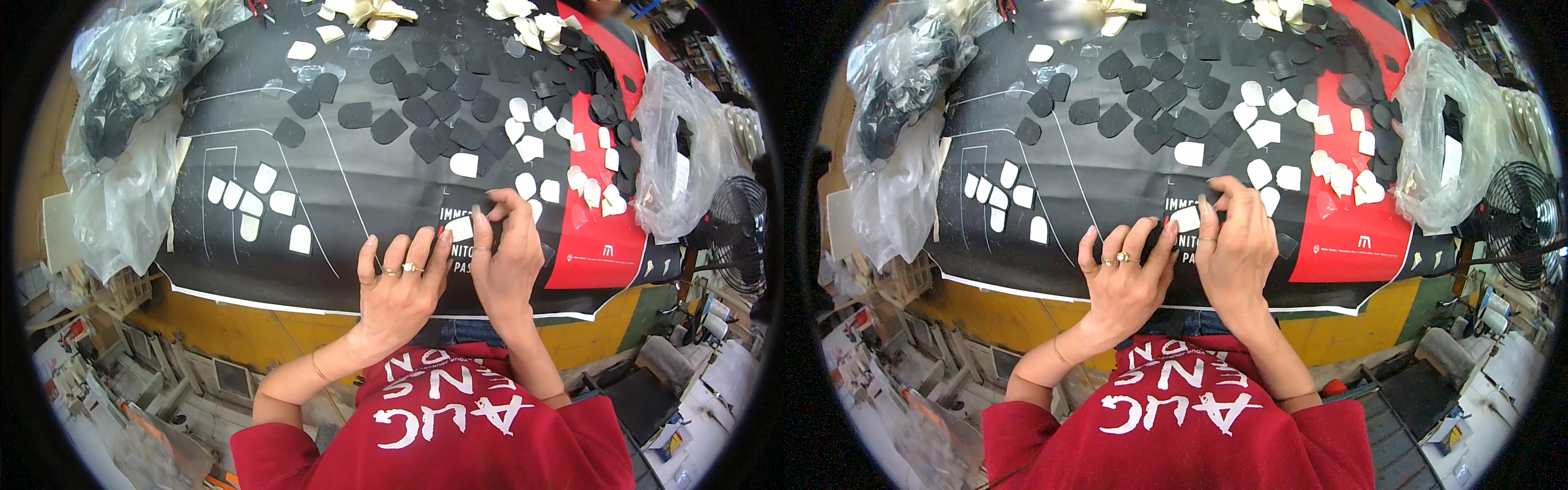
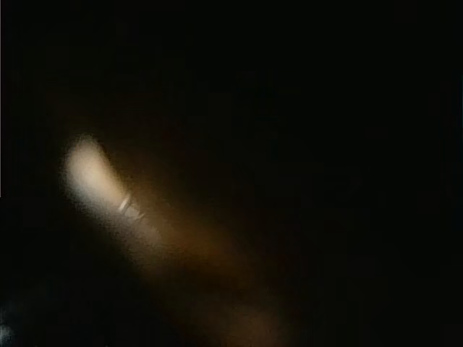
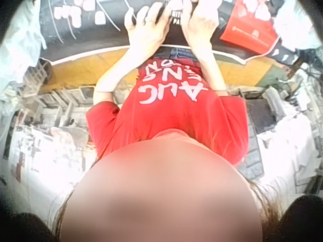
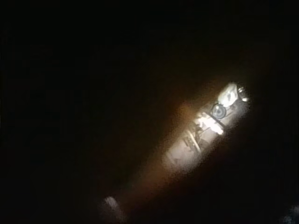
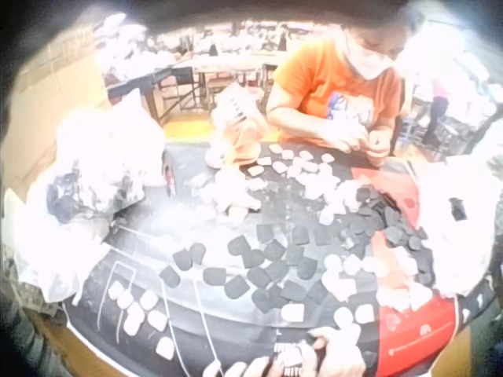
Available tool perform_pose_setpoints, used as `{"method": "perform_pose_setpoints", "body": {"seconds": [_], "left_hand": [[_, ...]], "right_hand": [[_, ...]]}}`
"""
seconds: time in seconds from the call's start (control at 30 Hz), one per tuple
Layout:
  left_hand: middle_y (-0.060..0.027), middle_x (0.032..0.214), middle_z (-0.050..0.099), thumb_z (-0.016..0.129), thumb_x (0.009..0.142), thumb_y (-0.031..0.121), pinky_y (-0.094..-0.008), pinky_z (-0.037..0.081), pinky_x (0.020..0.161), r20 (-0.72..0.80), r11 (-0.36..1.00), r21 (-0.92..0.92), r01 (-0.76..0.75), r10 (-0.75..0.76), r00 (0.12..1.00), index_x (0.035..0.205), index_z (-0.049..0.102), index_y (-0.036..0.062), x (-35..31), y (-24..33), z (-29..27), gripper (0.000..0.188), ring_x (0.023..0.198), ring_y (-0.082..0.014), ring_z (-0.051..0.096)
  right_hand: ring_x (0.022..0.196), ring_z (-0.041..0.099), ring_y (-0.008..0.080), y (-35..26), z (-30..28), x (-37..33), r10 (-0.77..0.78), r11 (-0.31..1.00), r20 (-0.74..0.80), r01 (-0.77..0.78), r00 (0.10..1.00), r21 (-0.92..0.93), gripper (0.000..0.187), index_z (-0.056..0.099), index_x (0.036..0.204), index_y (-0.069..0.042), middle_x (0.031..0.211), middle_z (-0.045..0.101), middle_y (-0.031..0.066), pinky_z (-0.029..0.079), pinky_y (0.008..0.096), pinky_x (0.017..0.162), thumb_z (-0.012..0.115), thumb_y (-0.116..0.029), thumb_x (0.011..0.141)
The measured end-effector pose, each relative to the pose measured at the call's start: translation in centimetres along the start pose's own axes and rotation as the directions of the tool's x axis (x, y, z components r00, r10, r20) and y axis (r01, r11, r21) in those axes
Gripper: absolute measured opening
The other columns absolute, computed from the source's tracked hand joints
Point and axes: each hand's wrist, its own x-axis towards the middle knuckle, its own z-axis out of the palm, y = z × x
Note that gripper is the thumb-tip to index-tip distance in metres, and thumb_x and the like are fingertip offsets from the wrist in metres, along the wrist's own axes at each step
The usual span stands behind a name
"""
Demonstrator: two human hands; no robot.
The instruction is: The person repeatedly picks small white adhesive pads from a table, peels off the backing paper by hand, and places the peeled pads into a separate pile. A second person works nearby on similar pads. The camera remains in a fixed overhead position throughout.
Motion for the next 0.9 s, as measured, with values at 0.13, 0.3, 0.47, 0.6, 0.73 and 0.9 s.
{"method": "perform_pose_setpoints", "body": {"seconds": [0.13, 0.3, 0.47, 0.6, 0.73, 0.9], "left_hand": [[-0.0017, 0.119, 0.059, 0.076, 0.081, 0.025, -0.0507, 0.020, 0.112, 0.007, 0.999, -0.035, 0.023, -0.022, 1.000, 0.119, 0.070, 0.0173, -0.3, -0.3, -0.3, 0.039, 0.106, -0.0199, 0.055], [-0.0026, 0.117, 0.061, 0.076, 0.082, 0.029, -0.0508, 0.015, 0.115, -0.054, 0.987, 0.050, 0.155, -0.152, 0.987, 0.114, 0.072, 0.0174, -1.4, -4.7, -2.1, 0.035, 0.110, -0.0223, 0.055], [-0.0031, 0.118, 0.062, 0.074, 0.086, 0.027, -0.0516, 0.018, 0.114, -0.232, 0.915, 0.239, 0.325, -0.271, 0.934, 0.101, 0.074, 0.0158, 0.1, -11.1, -3.5, 0.019, 0.111, -0.0238, 0.054], [-0.0104, 0.119, 0.062, 0.070, 0.091, 0.029, -0.0507, 0.025, 0.113, -0.245, 0.924, 0.224, 0.310, -0.255, 0.935, 0.110, 0.072, 0.0106, 3.8, -12.9, -2.8, 0.027, 0.115, -0.0290, 0.056], [-0.0151, 0.120, 0.063, 0.068, 0.092, 0.028, -0.0517, 0.028, 0.112, -0.096, 0.933, 0.258, 0.251, -0.233, 0.968, 0.112, 0.070, 0.0049, 6.5, -12.1, -2.1, 0.031, 0.116, -0.0321, 0.056], [-0.0145, 0.115, 0.064, 0.073, 0.087, 0.021, -0.0493, 0.036, 0.107, 0.069, 0.978, 0.149, 0.148, -0.159, 0.985, 0.108, 0.071, 0.0046, 4.2, -6.0, -3.1, 0.026, 0.109, -0.0337, 0.059]], "right_hand": [[0.081, 0.063, 0.0288, 1.0, 0.0, 0.0, -0.084, 0.994, -0.061, 0.088, 0.995, 0.059, 0.026, 0.060, 0.111, -0.005, 0.095, 0.061, 0.0102, 0.048, 0.0395, 0.068, 0.070, -0.008, 0.087], [0.084, 0.063, 0.0271, 2.3, -2.1, -0.1, -0.193, 0.979, -0.152, 0.180, 0.969, -0.100, 0.017, 0.067, 0.099, -0.008, 0.093, 0.065, 0.0080, 0.046, 0.0386, 0.068, 0.074, -0.008, 0.084], [0.082, 0.059, 0.0209, 2.5, -2.7, -0.2, -0.303, 0.944, -0.182, 0.268, 0.935, -0.191, 0.015, 0.070, 0.097, -0.011, 0.089, 0.062, 0.0030, 0.038, 0.0352, 0.075, 0.075, -0.013, 0.084], [0.086, 0.059, 0.0194, 2.1, -2.9, -0.6, -0.280, 0.954, -0.155, 0.257, 0.947, -0.151, 0.014, 0.070, 0.096, -0.012, 0.092, 0.063, 0.0020, 0.035, 0.0385, 0.086, 0.075, -0.014, 0.083], [0.088, 0.059, 0.0195, 2.4, -3.7, -1.0, -0.254, 0.963, -0.161, 0.234, 0.954, -0.133, 0.013, 0.070, 0.095, -0.012, 0.093, 0.063, 0.0018, 0.035, 0.0394, 0.091, 0.075, -0.014, 0.083], [0.090, 0.058, 0.0208, 4.1, -5.1, -0.5, -0.203, 0.968, -0.184, 0.168, 0.962, -0.186, 0.015, 0.069, 0.099, -0.011, 0.095, 0.062, 0.0031, 0.035, 0.0400, 0.091, 0.074, -0.016, 0.085]]}}
